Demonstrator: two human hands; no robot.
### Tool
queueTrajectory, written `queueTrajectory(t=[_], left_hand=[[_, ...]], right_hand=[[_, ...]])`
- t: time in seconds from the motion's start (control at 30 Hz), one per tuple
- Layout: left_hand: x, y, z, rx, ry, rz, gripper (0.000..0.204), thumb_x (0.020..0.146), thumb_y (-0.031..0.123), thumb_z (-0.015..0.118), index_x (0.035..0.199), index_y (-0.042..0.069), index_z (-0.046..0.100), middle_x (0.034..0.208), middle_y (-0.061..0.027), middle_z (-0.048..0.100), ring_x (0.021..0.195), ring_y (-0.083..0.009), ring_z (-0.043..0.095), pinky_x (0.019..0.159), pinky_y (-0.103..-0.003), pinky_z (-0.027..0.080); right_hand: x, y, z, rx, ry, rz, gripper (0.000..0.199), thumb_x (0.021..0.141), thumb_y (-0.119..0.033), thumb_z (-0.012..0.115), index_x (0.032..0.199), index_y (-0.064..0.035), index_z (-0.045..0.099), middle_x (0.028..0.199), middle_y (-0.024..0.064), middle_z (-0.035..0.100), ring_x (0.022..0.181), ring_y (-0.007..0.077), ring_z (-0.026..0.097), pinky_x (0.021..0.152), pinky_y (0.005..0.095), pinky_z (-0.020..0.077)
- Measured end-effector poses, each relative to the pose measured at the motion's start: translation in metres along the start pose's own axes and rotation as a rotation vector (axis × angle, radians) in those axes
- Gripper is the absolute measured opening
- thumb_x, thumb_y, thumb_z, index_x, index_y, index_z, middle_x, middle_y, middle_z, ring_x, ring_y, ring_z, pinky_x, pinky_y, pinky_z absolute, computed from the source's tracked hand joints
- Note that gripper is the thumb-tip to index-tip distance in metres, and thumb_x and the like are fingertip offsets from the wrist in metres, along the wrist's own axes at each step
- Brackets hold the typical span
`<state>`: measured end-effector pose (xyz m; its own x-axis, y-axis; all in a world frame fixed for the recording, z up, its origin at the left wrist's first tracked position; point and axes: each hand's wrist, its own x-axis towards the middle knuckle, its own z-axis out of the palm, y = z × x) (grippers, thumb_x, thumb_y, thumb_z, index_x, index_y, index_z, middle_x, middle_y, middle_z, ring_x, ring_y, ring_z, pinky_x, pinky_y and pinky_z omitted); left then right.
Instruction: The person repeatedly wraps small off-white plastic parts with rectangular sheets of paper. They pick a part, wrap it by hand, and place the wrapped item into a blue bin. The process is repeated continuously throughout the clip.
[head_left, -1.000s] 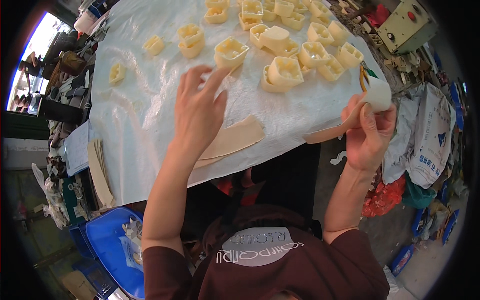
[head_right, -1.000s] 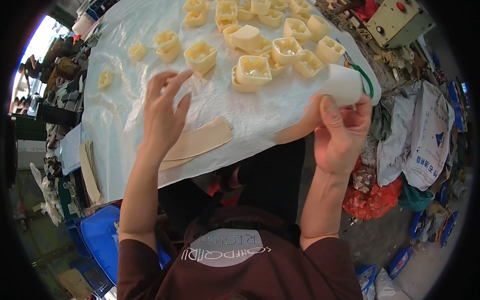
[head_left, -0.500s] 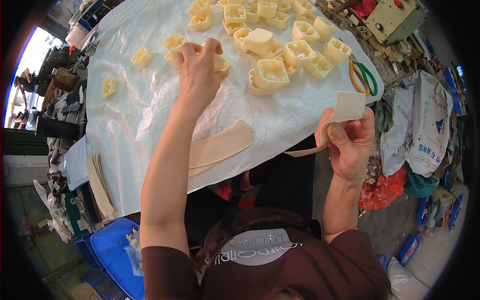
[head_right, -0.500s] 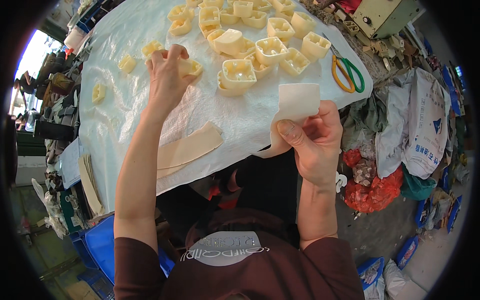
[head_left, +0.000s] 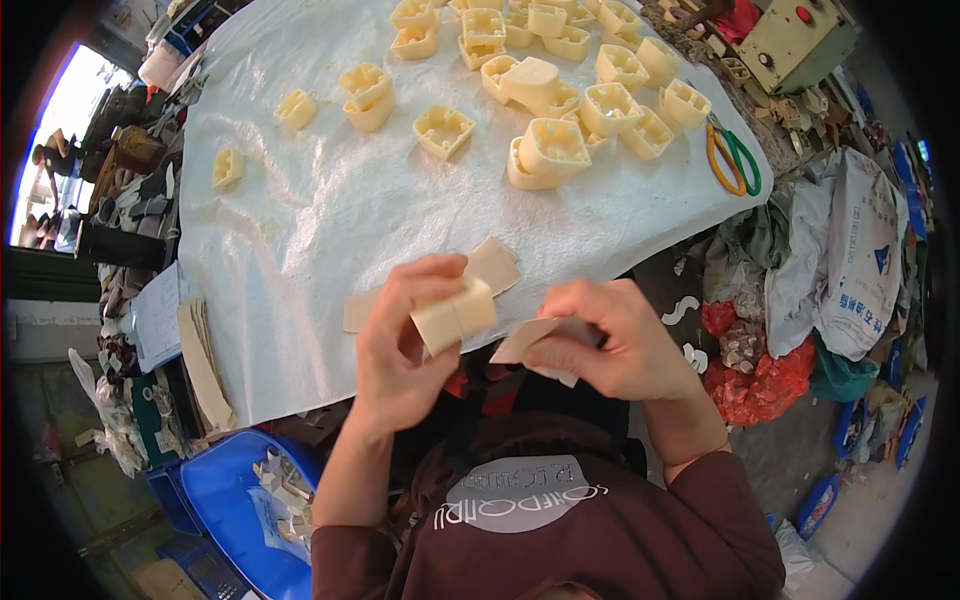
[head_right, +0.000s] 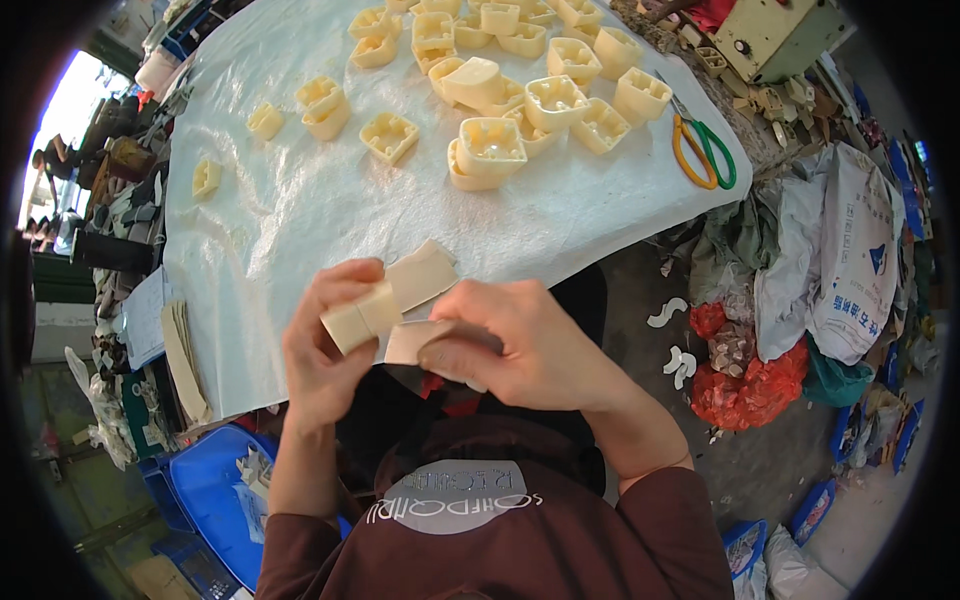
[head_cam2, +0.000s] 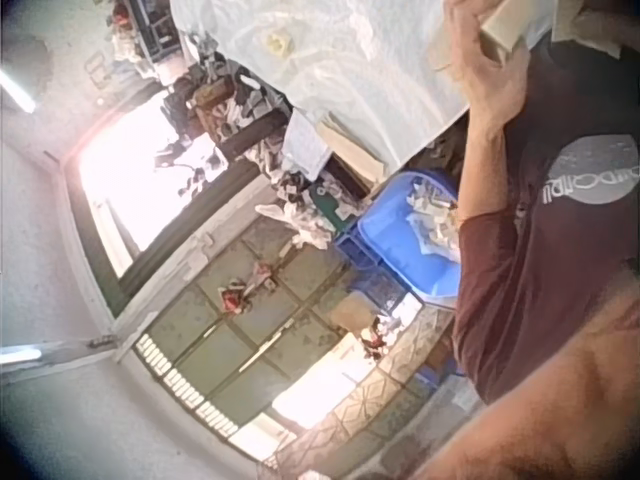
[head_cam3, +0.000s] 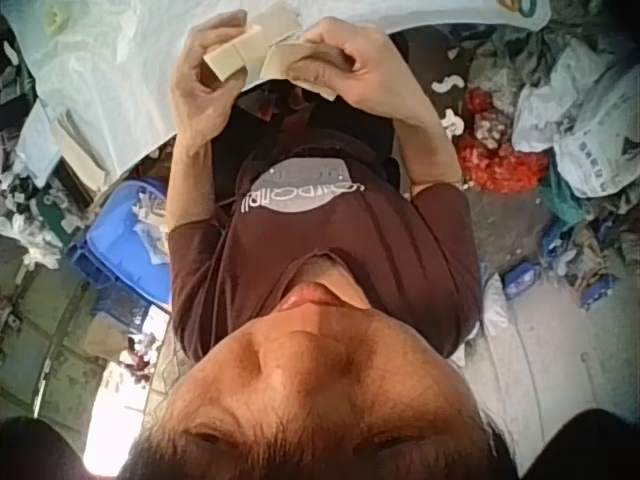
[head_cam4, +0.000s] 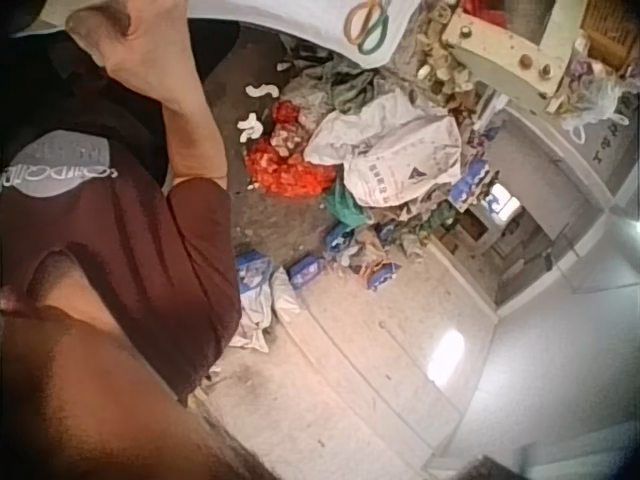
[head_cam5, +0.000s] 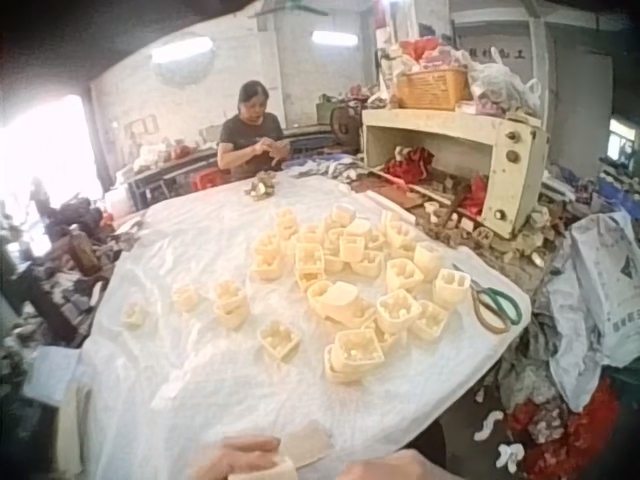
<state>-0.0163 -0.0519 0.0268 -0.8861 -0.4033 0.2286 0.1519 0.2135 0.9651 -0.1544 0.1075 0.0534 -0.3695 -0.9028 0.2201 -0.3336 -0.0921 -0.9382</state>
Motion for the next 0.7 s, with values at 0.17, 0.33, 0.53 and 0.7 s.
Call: queueTrajectory(t=[0.17,0.33,0.53,0.7], left_hand=[[-0.042,-0.004,0.007,-0.054,0.101,-0.121,0.052,0.061,-0.022,0.048,0.106,0.004,0.053,0.122,-0.0126,0.04,0.112,-0.022,0.046,0.09,-0.03,0.043],[-0.054,-0.007,0.008,-0.078,0.149,-0.108,0.05,0.062,-0.021,0.047,0.105,0.005,0.053,0.117,-0.012,0.041,0.108,-0.0215,0.046,0.087,-0.03,0.043],[-0.054,-0.006,0.008,-0.035,0.128,-0.105,0.049,0.062,-0.019,0.048,0.104,0.005,0.053,0.114,-0.0122,0.042,0.104,-0.0213,0.046,0.084,-0.03,0.043],[-0.052,-0.003,0.011,-0.051,0.131,-0.112,0.049,0.062,-0.02,0.047,0.104,0.005,0.053,0.113,-0.012,0.043,0.103,-0.0212,0.046,0.084,-0.031,0.043]], right_hand=[[0.004,-0.001,0.023,-0.05,-0.181,0.091,0.019,0.08,-0.015,0.067,0.079,-0.0011,0.054,0.063,0.0097,0.061,0.052,0.0184,0.059,0.049,0.0301,0.0435],[0.005,0.004,0.037,0.0,-0.145,0.1,0.019,0.077,-0.015,0.071,0.076,-0.0028,0.056,0.052,0.0062,0.052,0.042,0.0115,0.047,0.041,0.0256,0.0335],[0.005,0.003,0.039,0.047,-0.133,0.116,0.018,0.078,-0.015,0.07,0.076,-0.0028,0.057,0.051,0.0049,0.052,0.04,0.0104,0.047,0.04,0.0257,0.0329],[0.01,-0.004,0.032,-0.015,-0.206,0.138,0.018,0.083,-0.013,0.063,0.076,-0.0005,0.052,0.06,0.0087,0.062,0.049,0.0162,0.059,0.046,0.0274,0.0433]])
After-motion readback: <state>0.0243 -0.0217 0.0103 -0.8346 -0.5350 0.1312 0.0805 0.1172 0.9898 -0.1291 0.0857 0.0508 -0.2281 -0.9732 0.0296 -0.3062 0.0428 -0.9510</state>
